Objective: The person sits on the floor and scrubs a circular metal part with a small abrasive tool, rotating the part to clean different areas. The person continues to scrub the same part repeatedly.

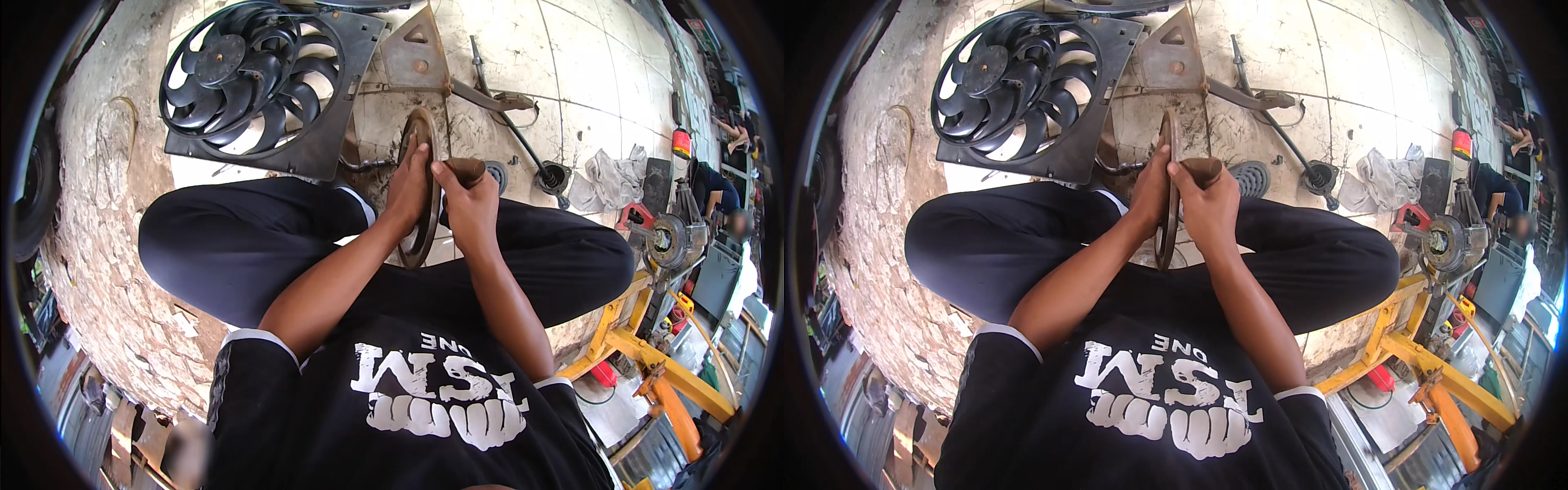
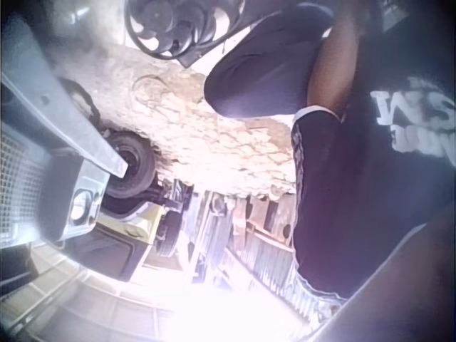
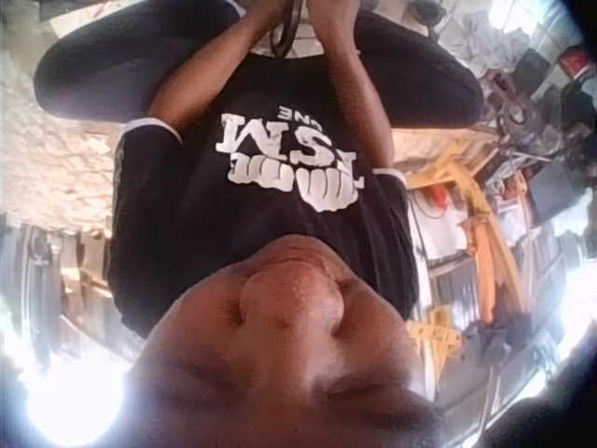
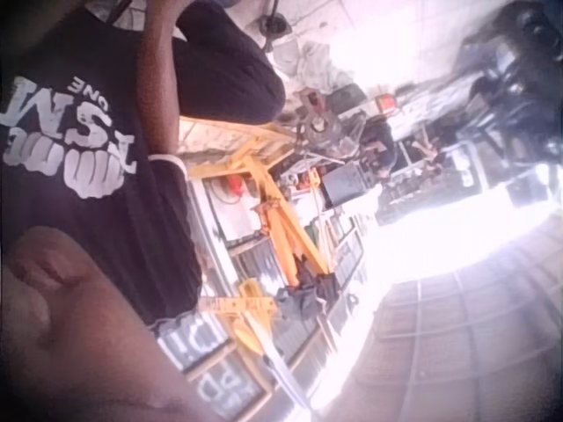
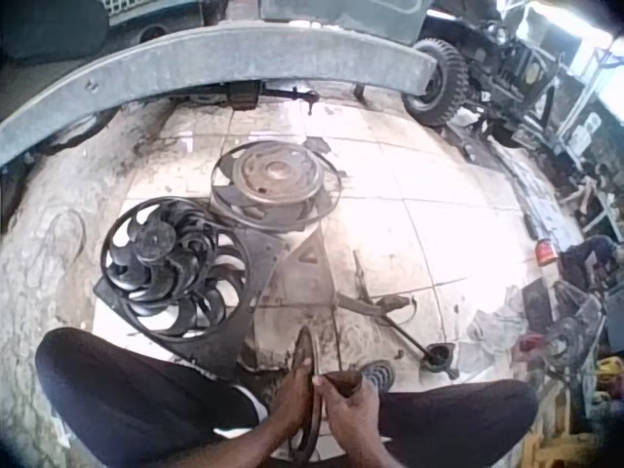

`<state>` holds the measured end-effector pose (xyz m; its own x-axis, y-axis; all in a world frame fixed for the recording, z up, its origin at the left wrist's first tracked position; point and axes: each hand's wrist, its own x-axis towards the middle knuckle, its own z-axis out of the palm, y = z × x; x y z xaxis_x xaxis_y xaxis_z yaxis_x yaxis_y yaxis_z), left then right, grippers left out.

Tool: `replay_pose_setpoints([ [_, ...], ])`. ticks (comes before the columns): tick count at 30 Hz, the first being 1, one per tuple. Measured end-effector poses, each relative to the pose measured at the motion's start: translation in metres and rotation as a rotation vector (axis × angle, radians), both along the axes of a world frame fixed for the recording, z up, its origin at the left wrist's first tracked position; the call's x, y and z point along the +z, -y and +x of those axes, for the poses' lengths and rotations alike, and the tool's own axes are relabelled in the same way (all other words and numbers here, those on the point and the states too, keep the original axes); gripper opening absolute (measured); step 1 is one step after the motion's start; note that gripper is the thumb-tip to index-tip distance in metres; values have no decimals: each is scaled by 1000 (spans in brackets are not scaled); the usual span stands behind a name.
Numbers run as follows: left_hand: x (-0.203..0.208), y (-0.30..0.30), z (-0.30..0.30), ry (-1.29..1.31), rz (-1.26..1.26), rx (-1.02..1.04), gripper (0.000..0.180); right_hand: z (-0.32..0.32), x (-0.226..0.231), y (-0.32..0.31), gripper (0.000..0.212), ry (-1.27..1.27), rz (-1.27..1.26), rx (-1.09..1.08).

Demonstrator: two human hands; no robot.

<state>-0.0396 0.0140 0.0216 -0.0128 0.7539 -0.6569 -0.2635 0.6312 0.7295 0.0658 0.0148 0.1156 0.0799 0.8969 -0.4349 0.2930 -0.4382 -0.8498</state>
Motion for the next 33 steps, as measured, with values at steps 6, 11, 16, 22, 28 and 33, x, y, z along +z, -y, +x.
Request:
replay_pose_setpoints([
  [6,3,1,2,-85,27,-31,75,11,-6,33,23,-111,-64,-27],
  [11,6,1,2,-104,-10,-77,75,2,0,5,22,5,66,-27],
  [16,-4,2,2,62,-21,9,73,3,-3,6,19,-181,-80,-60],
  [22,2,2,6,-187,90,-51,75,8,-13,24,15,-158,6,-74],
  [28,-3,5,3,-63,57,-13,77,6,-4,13,22,-146,-68,-75],
  [33,13,-1,2,-178,-24,-131,78,18,-5,49,20,-115,-65,-49],
])
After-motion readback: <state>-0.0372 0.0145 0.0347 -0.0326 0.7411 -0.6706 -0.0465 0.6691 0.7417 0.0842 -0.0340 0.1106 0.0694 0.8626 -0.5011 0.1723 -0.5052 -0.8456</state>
